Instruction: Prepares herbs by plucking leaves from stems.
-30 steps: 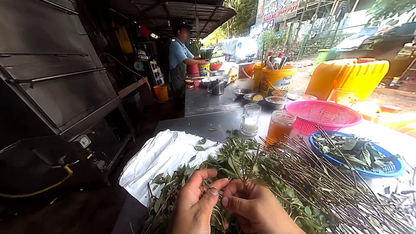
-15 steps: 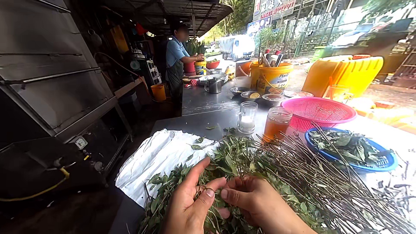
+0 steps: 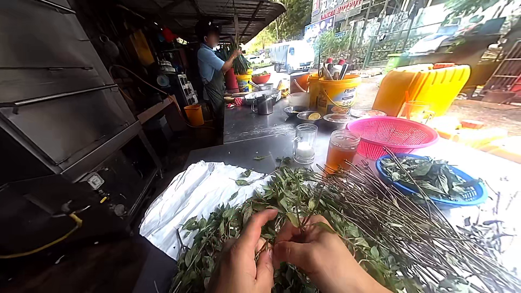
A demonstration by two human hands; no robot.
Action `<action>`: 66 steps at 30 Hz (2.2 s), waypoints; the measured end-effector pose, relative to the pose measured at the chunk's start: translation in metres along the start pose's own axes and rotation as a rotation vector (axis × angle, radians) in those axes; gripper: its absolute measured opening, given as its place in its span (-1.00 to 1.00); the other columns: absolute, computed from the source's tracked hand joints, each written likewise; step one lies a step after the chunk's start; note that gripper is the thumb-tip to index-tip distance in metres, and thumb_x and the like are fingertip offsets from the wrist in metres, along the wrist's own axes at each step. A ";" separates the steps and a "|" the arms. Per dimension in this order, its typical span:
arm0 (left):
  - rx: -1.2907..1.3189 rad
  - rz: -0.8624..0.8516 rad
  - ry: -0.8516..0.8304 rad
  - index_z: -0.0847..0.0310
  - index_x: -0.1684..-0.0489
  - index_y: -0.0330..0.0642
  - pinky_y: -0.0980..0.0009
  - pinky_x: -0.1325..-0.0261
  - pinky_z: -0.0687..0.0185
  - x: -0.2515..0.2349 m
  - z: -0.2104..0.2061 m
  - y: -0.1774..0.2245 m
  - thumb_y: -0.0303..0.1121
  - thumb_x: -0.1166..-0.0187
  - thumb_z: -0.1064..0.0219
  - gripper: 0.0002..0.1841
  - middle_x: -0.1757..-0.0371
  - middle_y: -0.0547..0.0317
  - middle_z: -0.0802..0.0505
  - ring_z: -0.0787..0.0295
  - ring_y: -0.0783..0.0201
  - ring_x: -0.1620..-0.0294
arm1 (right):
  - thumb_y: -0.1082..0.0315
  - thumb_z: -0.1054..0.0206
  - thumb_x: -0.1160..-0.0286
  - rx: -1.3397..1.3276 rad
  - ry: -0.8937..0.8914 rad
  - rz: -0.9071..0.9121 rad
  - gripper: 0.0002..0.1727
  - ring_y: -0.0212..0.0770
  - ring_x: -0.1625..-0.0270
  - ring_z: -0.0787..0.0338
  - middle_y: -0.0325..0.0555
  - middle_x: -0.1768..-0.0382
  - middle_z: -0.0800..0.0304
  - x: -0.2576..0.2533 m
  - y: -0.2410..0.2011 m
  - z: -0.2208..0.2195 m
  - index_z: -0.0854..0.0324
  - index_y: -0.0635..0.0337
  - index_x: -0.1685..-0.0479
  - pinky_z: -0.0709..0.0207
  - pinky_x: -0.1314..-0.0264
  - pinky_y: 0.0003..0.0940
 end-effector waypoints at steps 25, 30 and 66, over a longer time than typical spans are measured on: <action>0.422 0.202 0.209 -0.57 -0.26 -0.38 0.23 -0.08 -0.90 -0.005 -0.007 -0.008 -0.56 -0.62 -0.08 -0.69 -0.02 -0.07 -0.95 -0.95 0.07 -0.05 | 0.31 -0.51 -0.33 0.461 -0.028 0.359 -0.87 -0.47 0.58 -0.72 -0.30 0.61 -0.77 0.005 0.017 -0.018 -0.72 0.11 0.48 -0.58 0.56 -0.42; 0.324 0.162 0.170 -0.64 -0.19 -0.32 0.42 0.24 -0.85 -0.004 -0.003 -0.003 -0.63 -0.62 -0.12 -0.72 0.12 0.14 -0.93 -0.90 0.32 0.24 | 0.44 -0.52 -0.31 0.207 -0.057 0.252 -0.92 -0.59 0.56 -0.67 -0.40 0.58 -0.78 0.005 0.008 -0.010 -0.77 0.10 0.48 -0.55 0.53 -0.57; 0.765 0.297 0.021 -0.50 -0.12 -0.06 0.56 0.60 -0.57 -0.064 0.005 0.035 -0.46 -0.67 0.14 -0.70 0.36 0.26 -0.81 -0.66 0.45 0.60 | 0.31 -0.40 -0.51 -0.576 0.264 -0.342 -0.63 -0.38 0.74 -0.30 -0.30 0.64 -0.29 -0.020 -0.011 0.057 -0.42 0.03 -0.22 -0.22 0.75 -0.47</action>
Point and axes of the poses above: each hand's wrist, its own x-axis away from the middle knuckle, its own z-axis out of the back of the hand, y = z × x, the point moved 1 cm from there along -x, towards the middle knuckle
